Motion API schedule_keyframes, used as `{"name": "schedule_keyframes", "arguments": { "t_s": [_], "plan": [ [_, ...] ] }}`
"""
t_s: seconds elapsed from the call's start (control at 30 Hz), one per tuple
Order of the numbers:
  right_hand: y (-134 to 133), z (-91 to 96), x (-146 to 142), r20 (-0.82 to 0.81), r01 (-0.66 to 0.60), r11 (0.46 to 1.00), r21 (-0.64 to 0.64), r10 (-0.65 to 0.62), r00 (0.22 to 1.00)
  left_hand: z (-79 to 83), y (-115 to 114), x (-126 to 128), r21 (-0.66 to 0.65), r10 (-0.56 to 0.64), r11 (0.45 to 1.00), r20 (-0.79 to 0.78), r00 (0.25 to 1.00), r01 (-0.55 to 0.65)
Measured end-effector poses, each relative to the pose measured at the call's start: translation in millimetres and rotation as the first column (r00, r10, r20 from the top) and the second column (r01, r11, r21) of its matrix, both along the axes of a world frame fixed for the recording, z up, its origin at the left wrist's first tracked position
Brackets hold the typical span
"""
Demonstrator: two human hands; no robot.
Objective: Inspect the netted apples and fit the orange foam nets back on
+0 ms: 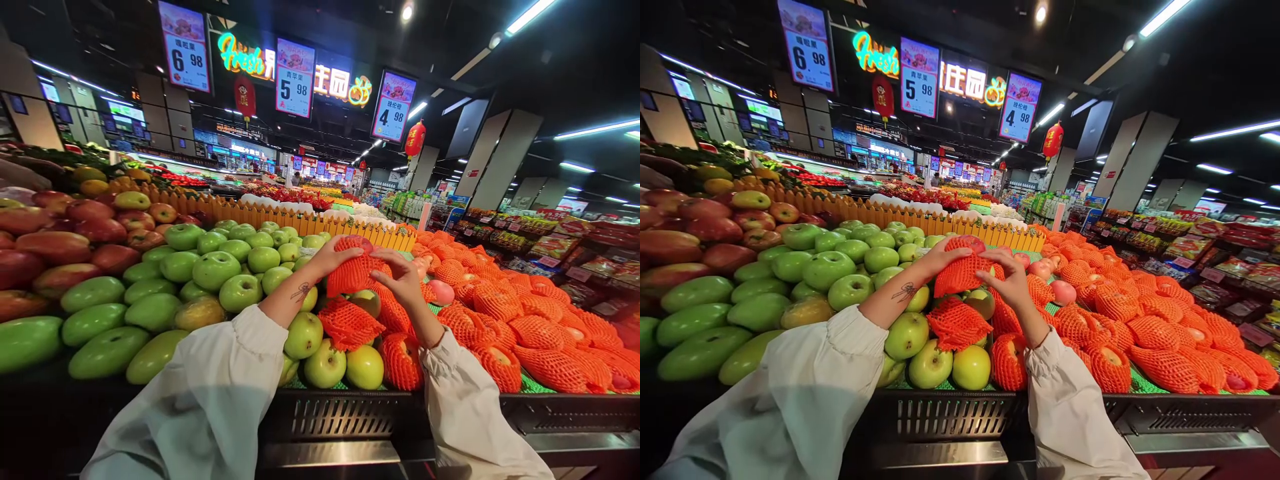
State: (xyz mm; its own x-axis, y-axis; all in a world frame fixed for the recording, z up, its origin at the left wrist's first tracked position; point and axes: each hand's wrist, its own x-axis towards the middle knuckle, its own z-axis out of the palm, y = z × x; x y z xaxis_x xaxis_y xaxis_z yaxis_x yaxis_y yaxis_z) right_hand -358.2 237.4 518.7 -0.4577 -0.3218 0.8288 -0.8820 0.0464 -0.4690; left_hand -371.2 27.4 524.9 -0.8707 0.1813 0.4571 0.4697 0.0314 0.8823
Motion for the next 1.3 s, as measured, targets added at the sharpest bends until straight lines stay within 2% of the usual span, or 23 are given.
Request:
{"name": "schedule_keyframes", "arguments": {
  "t_s": [0.1,0.2,0.3,0.37,0.43,0.57,0.63,0.67,0.73,0.8,0.87,0.97,1.03,1.1,1.17,1.23,1.3],
  "plan": [
    [-3,-0.7,-4,0.129,0.013,1.0,-0.009,-0.012,0.992,2.6,1,3,0.131,0.029,0.991,0.039,0.999,-0.034],
    [-3,0.9,-2,0.186,-0.079,0.995,-0.053,0.087,0.979,4.7,3,4,0.219,0.004,0.976,0.052,0.999,-0.015],
    [-1,1.7,1,0.205,-0.114,0.975,-0.192,0.153,0.967,5.6,5,6,0.232,-0.037,0.972,0.037,0.999,0.028],
    [-1,1.3,2,0.262,-0.119,0.968,-0.222,0.177,0.949,5.7,6,8,0.232,-0.065,0.971,0.042,0.997,0.054],
    [-2,0.8,3,0.338,-0.148,0.974,-0.173,0.2,0.92,6.0,6,10,0.266,-0.091,0.961,0.066,0.994,0.071],
    [-3,0.7,2,0.487,-0.275,0.957,0.093,0.198,0.851,8.3,6,13,0.377,-0.126,0.922,0.08,0.989,0.087],
    [-3,0.1,-1,0.503,-0.257,0.957,0.133,0.158,0.849,9.7,5,14,0.38,-0.155,0.917,0.059,0.986,0.122],
    [-3,-0.5,-3,0.492,-0.221,0.972,0.086,0.151,0.857,10.0,5,14,0.363,-0.17,0.921,0.05,0.984,0.141],
    [-4,-1.8,-7,0.465,-0.152,0.982,-0.114,0.188,0.865,9.9,4,14,0.306,-0.187,0.937,0.041,0.982,0.166],
    [-5,-2.6,-10,0.447,-0.118,0.947,-0.299,0.249,0.859,9.0,3,12,0.206,-0.2,0.96,0.03,0.979,0.189],
    [-6,-2.3,-10,0.454,-0.101,0.927,-0.36,0.269,0.849,8.2,1,11,0.066,-0.21,0.976,0.01,0.978,0.208],
    [-4,-0.5,-8,0.476,-0.088,0.948,-0.306,0.233,0.848,9.0,0,13,-0.062,-0.23,0.971,-0.003,0.973,0.23],
    [1,1.0,-5,0.458,-0.131,0.958,-0.254,0.238,0.856,10.5,0,17,-0.039,-0.27,0.962,0.008,0.963,0.27],
    [7,2.3,-3,0.417,-0.227,0.958,-0.176,0.281,0.864,11.7,1,19,0.004,-0.311,0.95,0.012,0.95,0.311],
    [11,3.1,0,0.389,-0.3,0.951,-0.073,0.304,0.87,11.8,3,20,0.029,-0.305,0.952,0.017,0.952,0.304],
    [13,3.1,2,0.397,-0.293,0.956,0.002,0.268,0.878,10.5,4,17,0.04,-0.268,0.963,0.026,0.963,0.267],
    [13,2.5,4,0.428,-0.252,0.968,0.02,0.219,0.877,8.1,4,12,0.044,-0.244,0.969,0.029,0.969,0.243]
  ]
}}
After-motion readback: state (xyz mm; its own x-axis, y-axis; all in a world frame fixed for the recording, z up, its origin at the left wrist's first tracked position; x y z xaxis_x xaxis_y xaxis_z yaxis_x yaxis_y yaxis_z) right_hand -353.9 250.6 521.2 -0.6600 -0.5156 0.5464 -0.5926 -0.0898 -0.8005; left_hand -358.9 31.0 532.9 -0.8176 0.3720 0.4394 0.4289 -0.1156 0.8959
